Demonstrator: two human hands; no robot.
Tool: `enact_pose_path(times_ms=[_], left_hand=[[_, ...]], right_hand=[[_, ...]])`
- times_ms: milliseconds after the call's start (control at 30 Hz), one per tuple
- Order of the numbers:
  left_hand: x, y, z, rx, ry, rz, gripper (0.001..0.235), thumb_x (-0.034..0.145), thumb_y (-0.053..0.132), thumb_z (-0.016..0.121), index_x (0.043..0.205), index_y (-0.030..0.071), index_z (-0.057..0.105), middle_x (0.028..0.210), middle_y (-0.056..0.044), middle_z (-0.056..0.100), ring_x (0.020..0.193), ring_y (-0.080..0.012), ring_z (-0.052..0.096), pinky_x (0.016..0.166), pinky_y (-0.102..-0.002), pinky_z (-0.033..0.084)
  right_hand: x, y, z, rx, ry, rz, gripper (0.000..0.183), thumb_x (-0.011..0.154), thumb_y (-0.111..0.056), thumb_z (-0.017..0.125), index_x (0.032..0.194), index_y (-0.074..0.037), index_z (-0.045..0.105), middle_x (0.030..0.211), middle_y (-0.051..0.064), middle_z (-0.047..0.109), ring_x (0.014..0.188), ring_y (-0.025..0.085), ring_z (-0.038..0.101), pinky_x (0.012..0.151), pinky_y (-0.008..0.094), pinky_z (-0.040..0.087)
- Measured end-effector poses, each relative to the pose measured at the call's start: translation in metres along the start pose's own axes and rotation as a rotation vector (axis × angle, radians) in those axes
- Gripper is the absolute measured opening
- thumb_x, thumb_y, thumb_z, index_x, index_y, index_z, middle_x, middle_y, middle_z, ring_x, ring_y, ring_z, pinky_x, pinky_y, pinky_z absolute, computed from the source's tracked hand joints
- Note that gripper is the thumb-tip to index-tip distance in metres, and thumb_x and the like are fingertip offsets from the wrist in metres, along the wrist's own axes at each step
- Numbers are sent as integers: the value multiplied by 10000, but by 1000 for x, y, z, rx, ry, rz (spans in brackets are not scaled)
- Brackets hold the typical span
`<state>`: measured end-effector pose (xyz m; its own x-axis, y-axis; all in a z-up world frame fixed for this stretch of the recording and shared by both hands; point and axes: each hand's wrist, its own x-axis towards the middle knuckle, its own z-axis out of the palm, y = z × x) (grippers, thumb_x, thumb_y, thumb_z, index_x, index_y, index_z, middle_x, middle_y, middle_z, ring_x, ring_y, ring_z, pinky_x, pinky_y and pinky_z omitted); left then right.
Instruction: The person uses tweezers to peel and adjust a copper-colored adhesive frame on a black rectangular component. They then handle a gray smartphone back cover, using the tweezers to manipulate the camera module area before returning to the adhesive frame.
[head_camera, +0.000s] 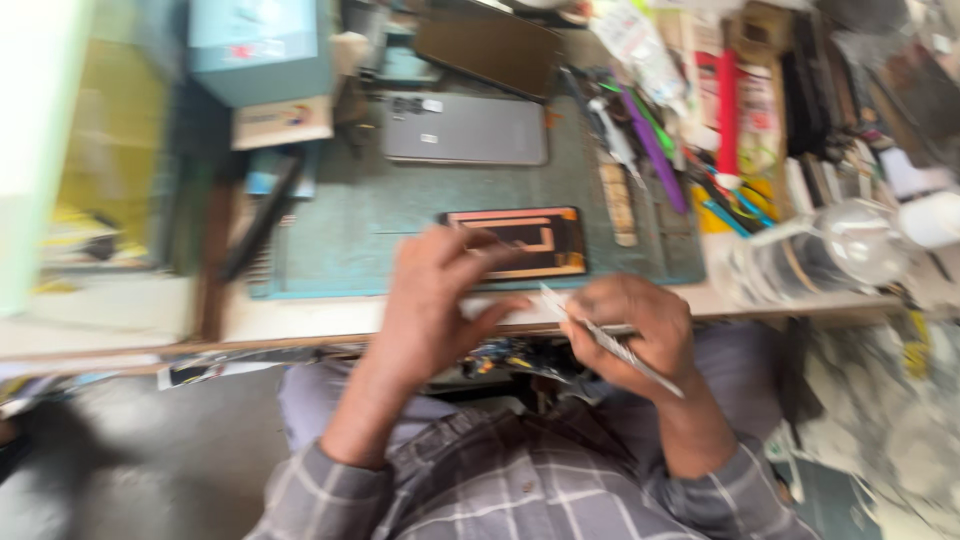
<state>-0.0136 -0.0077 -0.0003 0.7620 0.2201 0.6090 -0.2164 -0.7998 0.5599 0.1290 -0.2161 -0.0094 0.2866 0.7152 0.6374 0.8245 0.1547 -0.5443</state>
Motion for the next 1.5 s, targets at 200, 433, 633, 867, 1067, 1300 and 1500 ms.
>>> enact_pose_path(times_ms=[200,433,633,867,1067,1300,1500], left_hand=[[-18,23,-14,-141,-213,-62,154,919,290,769,919,144,721,879,-4,670,902,-234,638,785,-398,436],[-34,42,-28,-92,-222,-41,235,979,292,663,848,104,614,799,-51,573,809,-284,586,714,-414,374],[-41,38,-29,-149,-289,-88,361,985,368,655,764,92,583,715,-69,550,733,-314,575,682,-430,368],[-35,28,-34,-98,-290,-183,412,939,430,705,749,69,650,709,-85,601,711,-317,627,668,-444,470],[-24,11,-36,160,80,-250,229,844,291,786,917,80,736,839,-96,652,848,-332,625,745,-459,474],[-19,11,-11,375,59,-446,454,804,319,785,1172,61,721,1001,-123,616,991,-325,561,785,-477,376],[-16,7,-6,251,42,-564,428,841,134,629,1263,103,691,1052,-96,638,1068,-280,568,872,-459,356]], right_hand=[[14,-22,-1,234,-190,-122,234,802,-40,846,994,-60,713,949,76,750,877,207,762,751,316,605],[3,-26,-1,399,-214,-68,229,799,-71,864,992,-45,745,935,81,779,852,192,783,721,300,612],[-16,-4,-8,529,-82,97,201,868,-103,814,1053,-48,760,946,104,799,853,181,776,727,288,625],[-4,26,1,226,224,332,280,1011,-181,696,1213,11,676,1086,120,764,964,168,751,865,309,618],[5,20,10,-86,244,312,208,1057,-137,667,1208,2,696,1116,121,762,1034,209,745,926,336,578],[13,6,16,-387,214,197,162,1030,-137,703,1144,-27,734,1027,124,772,965,277,770,844,356,589],[14,5,12,-329,180,203,179,1040,-141,702,1171,-19,723,1051,123,779,977,245,781,830,332,603]])
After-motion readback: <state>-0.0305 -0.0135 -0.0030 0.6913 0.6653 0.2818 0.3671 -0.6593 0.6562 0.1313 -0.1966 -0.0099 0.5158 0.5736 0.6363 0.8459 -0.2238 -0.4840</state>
